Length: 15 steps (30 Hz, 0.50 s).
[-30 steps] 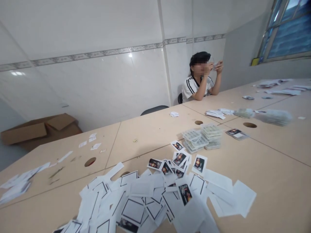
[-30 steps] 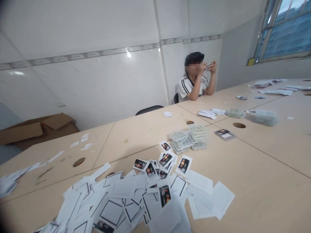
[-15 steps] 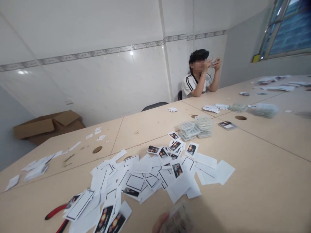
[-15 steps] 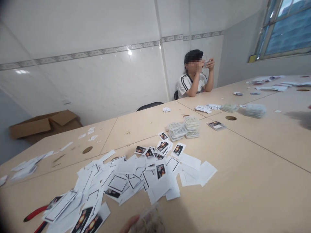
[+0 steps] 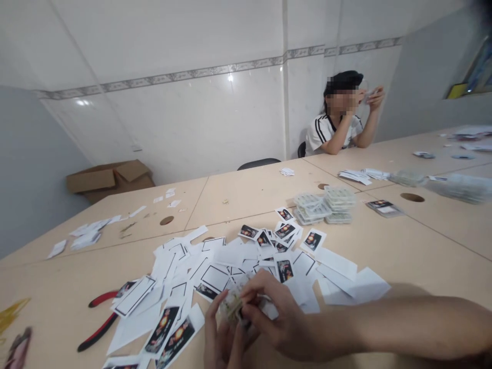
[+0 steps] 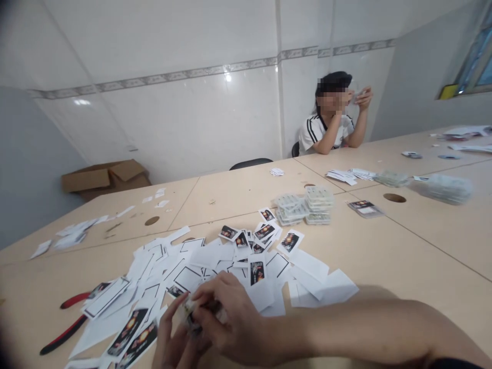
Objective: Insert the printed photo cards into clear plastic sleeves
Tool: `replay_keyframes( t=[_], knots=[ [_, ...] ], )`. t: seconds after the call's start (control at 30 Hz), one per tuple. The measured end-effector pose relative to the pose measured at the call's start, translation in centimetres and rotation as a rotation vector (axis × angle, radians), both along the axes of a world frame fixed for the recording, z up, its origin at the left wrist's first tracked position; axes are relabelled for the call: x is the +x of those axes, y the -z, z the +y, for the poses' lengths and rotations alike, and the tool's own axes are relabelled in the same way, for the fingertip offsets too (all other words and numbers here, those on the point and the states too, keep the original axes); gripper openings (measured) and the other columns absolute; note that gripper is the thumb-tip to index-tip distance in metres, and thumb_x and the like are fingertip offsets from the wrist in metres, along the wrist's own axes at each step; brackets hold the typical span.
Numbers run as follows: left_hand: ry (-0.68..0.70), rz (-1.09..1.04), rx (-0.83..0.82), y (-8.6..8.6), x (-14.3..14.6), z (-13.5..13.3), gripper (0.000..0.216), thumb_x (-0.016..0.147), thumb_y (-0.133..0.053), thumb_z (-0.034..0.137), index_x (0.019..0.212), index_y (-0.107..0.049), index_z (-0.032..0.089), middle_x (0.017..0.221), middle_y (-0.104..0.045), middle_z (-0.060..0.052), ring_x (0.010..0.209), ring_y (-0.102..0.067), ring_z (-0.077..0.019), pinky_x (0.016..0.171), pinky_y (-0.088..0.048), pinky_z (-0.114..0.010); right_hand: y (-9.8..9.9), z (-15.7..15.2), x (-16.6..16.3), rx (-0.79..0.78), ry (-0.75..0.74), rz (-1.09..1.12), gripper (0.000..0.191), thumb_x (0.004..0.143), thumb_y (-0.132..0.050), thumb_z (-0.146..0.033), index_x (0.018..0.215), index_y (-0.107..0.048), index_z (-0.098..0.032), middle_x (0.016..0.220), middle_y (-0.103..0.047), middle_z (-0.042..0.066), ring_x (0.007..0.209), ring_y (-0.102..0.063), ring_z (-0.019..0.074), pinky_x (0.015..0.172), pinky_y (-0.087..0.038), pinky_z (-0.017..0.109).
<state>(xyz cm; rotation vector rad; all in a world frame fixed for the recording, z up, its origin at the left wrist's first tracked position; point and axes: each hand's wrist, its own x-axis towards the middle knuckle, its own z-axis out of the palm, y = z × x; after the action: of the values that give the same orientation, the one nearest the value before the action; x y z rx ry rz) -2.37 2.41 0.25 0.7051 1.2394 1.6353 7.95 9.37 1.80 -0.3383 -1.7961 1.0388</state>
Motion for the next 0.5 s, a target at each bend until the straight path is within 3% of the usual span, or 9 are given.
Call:
replay_keyframes(
  t=[0.1,0.23,0.37,0.5],
  knots=[
    [-0.007,0.073,0.045,-0.7,-0.4,1.5,0.061,0.062,-0.065,0.031,0.112,-0.031,0.032,0.111,-0.055,-0.004,0.101,-0.051,-0.0252,0.079,-0.046,-0.032,1.5,0.8,-1.4,0.001,0.099,0.076,0.016,0.074,-0.048,-0.012,0.087,-0.048,-0.022,0.08,-0.051,0.002,0.077,-0.049,0.0125,0.067,-0.044,0.024],
    [0.0,0.022,0.077,-0.3,-0.8,2.4,0.06,0.063,-0.064,0.025,0.112,-0.032,0.029,0.107,-0.058,-0.006,0.1,-0.052,-0.025,0.08,-0.045,-0.033,3.0,1.5,-2.2,-0.076,0.016,0.09,0.018,0.078,-0.044,-0.012,0.093,-0.045,-0.022,0.078,-0.053,0.001,0.071,-0.052,0.0098,0.064,-0.044,0.019],
    [0.025,0.013,0.079,0.4,-0.8,2.4,0.054,0.064,-0.063,0.021,0.11,-0.035,0.026,0.101,-0.061,-0.006,0.098,-0.053,-0.0235,0.084,-0.042,-0.033,3.2,2.0,-2.1,-0.101,-0.03,0.042,0.022,0.078,-0.044,-0.012,0.097,-0.042,-0.023,0.074,-0.052,-0.002,0.068,-0.052,0.0085,0.062,-0.043,0.017],
    [0.105,-0.003,0.031,0.6,-0.7,2.4,0.047,0.068,-0.06,0.022,0.109,-0.037,0.027,0.103,-0.061,-0.006,0.098,-0.053,-0.0229,0.084,-0.042,-0.034,3.3,3.0,-2.1,-0.121,0.02,-0.006,0.021,0.078,-0.045,-0.014,0.096,-0.042,-0.023,0.069,-0.052,-0.003,0.061,-0.05,0.0074,0.057,-0.042,0.017]
  ],
)
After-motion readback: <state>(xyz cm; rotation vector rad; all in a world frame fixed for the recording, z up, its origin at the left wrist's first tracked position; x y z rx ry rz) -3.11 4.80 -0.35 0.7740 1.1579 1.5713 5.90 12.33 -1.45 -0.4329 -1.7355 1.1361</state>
